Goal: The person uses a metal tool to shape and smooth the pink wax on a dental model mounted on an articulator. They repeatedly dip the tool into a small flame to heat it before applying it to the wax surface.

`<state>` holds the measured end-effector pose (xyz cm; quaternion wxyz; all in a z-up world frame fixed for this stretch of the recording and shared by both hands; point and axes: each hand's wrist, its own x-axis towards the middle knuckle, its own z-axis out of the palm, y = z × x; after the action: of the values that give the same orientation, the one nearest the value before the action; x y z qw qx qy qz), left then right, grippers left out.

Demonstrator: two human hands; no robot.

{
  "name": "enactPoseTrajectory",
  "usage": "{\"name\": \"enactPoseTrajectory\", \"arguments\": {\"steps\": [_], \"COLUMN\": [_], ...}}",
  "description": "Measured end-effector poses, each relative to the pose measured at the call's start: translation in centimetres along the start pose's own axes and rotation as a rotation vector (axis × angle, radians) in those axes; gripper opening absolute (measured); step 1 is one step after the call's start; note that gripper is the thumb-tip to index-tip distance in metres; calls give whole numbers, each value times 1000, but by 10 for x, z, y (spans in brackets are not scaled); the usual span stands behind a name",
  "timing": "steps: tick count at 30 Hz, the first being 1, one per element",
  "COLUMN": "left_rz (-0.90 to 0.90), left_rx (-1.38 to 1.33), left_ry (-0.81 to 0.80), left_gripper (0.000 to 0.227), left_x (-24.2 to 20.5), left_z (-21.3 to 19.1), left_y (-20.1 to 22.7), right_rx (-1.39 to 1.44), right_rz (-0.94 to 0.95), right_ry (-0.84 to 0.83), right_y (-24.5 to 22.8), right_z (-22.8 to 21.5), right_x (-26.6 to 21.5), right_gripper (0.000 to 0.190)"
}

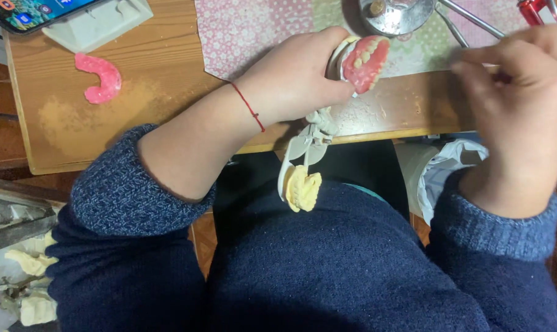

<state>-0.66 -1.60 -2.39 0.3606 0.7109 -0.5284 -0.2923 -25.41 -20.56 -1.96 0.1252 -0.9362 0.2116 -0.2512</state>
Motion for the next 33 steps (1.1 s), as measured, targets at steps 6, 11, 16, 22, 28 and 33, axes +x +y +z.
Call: {"name": "enactPoseTrajectory", "arguments": {"steps": [6,11,16,22,28,33], "left_rz": [149,33,13,-3,9,25], "left_rx": [-101,-16,44,61,64,62], "left_ry": [13,4,9,27,30,-13], "left_gripper": [45,41,41,49,52,49], "left_x": [3,4,6,6,6,7], "left_z": [2,-2,-1,1,1,-1], "left_y": [-13,-1,-1,-2,-1,-7], "right_rx": [155,144,129,97,7,257], "right_rz": [-527,-554,-502,-524,-553,-307], "right_ry": [-46,-127,-157,-155,-88,-137], "right_y": [-64,-90,-94,-101,-102,-35], "right_z": [1,-2,-2,-2,4,-1], "right_x": [50,65,64,62,56,34], "right_gripper": [19,20,19,19,14,9]}}
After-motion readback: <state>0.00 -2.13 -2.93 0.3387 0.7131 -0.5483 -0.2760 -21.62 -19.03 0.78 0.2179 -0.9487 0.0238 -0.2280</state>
